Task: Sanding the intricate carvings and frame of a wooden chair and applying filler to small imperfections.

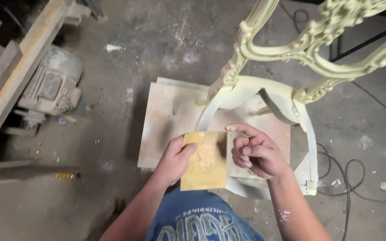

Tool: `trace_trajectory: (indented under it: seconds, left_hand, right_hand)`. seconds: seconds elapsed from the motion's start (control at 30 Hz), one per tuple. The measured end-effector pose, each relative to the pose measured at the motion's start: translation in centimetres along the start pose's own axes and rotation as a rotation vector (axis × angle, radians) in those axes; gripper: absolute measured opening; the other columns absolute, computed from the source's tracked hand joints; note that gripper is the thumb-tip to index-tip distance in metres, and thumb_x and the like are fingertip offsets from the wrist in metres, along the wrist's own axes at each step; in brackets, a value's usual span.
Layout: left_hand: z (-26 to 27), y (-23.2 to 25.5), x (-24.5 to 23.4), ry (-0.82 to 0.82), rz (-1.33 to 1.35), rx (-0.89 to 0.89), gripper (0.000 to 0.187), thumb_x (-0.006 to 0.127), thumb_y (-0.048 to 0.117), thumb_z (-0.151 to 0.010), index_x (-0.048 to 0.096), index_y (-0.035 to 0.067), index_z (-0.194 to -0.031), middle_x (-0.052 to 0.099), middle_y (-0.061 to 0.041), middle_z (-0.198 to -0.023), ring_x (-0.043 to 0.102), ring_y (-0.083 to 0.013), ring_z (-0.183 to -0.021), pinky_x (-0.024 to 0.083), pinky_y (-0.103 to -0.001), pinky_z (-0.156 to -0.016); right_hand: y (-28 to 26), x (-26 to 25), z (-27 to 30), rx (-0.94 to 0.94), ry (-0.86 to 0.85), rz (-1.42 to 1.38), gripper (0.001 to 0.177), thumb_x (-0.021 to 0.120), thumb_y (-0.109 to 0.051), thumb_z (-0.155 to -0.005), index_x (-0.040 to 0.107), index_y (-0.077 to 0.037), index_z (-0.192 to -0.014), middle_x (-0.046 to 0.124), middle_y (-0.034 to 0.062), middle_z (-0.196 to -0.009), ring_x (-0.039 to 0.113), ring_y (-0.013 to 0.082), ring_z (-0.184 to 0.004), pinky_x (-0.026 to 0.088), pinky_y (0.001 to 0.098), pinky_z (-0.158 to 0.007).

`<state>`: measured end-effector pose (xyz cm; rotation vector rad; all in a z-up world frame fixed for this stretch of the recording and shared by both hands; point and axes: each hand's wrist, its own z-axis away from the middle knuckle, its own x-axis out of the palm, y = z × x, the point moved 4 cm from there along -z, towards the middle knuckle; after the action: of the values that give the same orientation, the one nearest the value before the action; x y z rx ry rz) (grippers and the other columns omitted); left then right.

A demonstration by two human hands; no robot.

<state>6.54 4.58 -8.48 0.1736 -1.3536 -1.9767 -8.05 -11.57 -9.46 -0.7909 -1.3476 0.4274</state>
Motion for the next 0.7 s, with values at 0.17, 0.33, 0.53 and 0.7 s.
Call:
trace_trajectory:
  seconds: [0.17, 0.33, 0.53, 0.7]
  left_hand:
    - [1.2, -3.2, -3.1, 0.136, -0.15, -0.34, 0.033, 0.059, 0.03, -0.099, 0.074, 0.006, -0.116, 0.072, -0.004, -0.114, 0.069, -0.0166, -0.106, 0.053, -0.031, -0.09]
    - [2.7, -5.4, -6.8, 0.358, -0.114, -0.439, 0.04, 0.064, 0.028, -0.095, 0.076, 0.002, -0.123, 0.062, -0.004, -0.138, 0.064, -0.0149, -0.124, 0.051, -0.032, -0.104]
    - [3.6, -5.4, -9.6, 0.405, 0.008, -0.459, 0.034, 0.059, 0.023, -0.102, 0.075, -0.002, -0.117, 0.078, -0.016, -0.112, 0.073, -0.0287, -0.101, 0.057, -0.04, -0.086]
    - [3.6, -4.9, -10.6, 0.413, 0.11, -0.453, 0.035, 0.054, 0.024, -0.106, 0.071, -0.005, -0.117, 0.078, -0.024, -0.113, 0.074, -0.0372, -0.099, 0.057, -0.044, -0.08]
  right_hand:
    - [-7.0, 3.3, -3.4, -0.074, 0.317, 1.111, 0.055, 0.06, -0.006, -0.091, 0.053, -0.008, -0.146, 0.058, 0.0005, -0.072, 0.047, 0.0117, -0.06, 0.044, 0.0266, -0.06]
    - [-10.6, 1.7, -7.4, -0.225, 0.544, 2.068, 0.078, 0.067, -0.02, -0.09, 0.035, -0.018, -0.16, 0.067, -0.0011, -0.082, 0.068, 0.0267, -0.065, 0.047, 0.0429, -0.051]
    - [-14.4, 3.8, -10.7, -0.167, 0.593, 2.409, 0.08, 0.059, -0.024, -0.095, 0.024, -0.012, -0.166, 0.066, 0.0138, -0.083, 0.058, 0.032, -0.052, 0.041, 0.0431, -0.04]
    - [-16.5, 3.8, -12.5, -0.153, 0.581, 2.423, 0.091, 0.067, -0.024, -0.09, 0.02, -0.022, -0.167, 0.066, 0.0129, -0.084, 0.062, 0.0383, -0.059, 0.046, 0.0477, -0.046]
